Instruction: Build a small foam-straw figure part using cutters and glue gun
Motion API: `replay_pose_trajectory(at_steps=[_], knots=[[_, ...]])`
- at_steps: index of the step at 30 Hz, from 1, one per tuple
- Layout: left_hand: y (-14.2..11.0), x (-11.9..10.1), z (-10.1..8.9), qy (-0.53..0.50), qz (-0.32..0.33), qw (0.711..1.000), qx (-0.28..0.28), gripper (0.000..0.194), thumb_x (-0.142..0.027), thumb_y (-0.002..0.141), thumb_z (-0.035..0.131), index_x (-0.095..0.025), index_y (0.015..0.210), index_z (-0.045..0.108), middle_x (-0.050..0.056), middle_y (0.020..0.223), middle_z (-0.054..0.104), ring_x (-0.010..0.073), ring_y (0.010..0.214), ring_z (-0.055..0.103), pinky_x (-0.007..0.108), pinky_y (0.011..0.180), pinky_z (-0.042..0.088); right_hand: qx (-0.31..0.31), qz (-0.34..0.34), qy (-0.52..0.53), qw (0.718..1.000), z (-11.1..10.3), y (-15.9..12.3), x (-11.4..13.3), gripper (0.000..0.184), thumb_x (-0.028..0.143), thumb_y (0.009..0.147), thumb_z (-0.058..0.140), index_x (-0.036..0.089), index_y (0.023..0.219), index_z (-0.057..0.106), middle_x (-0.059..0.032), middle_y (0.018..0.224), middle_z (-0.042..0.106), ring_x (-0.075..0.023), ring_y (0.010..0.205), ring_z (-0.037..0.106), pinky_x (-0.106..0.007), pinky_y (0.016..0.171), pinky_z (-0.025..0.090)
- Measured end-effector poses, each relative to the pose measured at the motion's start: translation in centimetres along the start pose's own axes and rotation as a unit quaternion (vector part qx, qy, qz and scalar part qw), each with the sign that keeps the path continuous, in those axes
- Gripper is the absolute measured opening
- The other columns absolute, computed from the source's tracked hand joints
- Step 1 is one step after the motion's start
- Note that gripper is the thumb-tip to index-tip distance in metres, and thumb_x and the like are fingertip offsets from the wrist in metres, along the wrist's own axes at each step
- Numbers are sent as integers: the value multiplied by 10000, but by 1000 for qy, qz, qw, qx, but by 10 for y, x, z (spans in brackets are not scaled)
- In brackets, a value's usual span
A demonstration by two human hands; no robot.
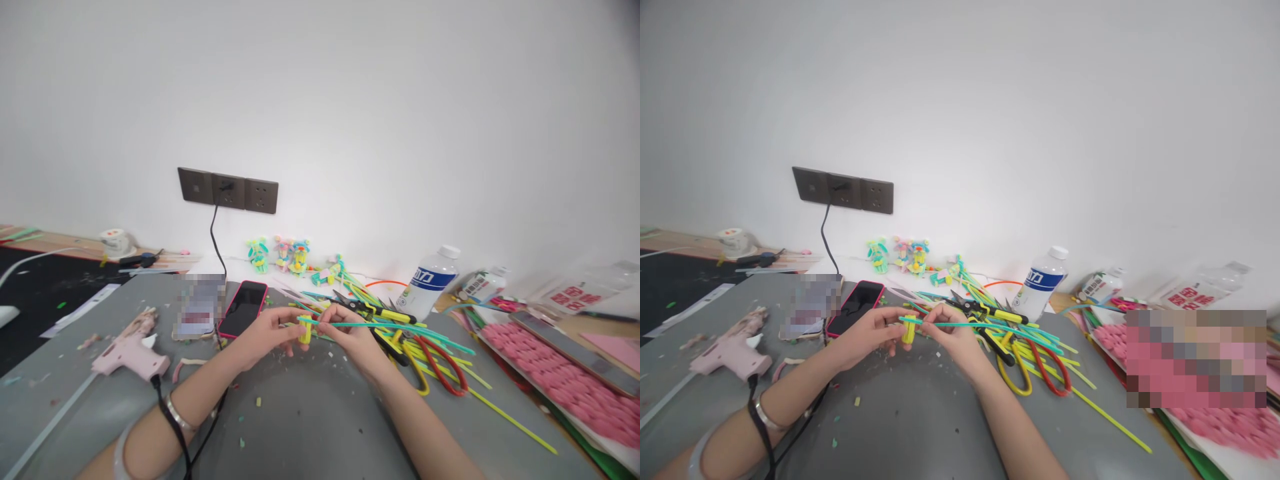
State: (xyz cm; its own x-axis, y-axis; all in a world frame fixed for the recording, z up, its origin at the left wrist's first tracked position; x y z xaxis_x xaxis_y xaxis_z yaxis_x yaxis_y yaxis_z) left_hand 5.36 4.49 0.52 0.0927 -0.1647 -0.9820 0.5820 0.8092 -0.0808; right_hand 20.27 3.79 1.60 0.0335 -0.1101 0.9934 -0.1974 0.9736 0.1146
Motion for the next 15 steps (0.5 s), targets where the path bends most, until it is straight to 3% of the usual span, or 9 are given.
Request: replay_pose_trajectory(at_steps=[4, 15], knots=[[1, 4, -3, -21, -16, 999, -19, 512, -520, 803, 681, -151, 1158, 696, 72, 823, 699, 173, 711, 691, 203, 505, 480, -11, 5, -19, 1000, -1, 0, 2, 282, 405, 727, 778, 188, 707, 598, 7, 727, 609, -139, 687, 556, -274, 669, 459], [-1, 1, -6, -16, -14, 999, -48, 502, -549, 749, 723, -140, 1038, 714, 57, 707, 716, 171, 634, 707, 201, 521, 477, -3, 20, 21, 1000, -3, -1, -2, 269, 422, 743, 770, 192, 734, 630, 0, 715, 617, -152, 710, 558, -284, 705, 427]])
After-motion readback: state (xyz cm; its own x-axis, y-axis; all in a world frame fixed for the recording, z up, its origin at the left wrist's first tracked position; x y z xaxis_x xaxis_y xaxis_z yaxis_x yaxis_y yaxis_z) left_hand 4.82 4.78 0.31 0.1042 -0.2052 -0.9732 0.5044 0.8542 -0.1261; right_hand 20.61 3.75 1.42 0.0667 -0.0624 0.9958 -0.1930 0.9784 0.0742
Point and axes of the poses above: each hand's wrist, its own y-axis towards the middle knuckle, its own z-axis out of the palm, x = y × z, the point moved 7 cm from there along y, towards the middle knuckle
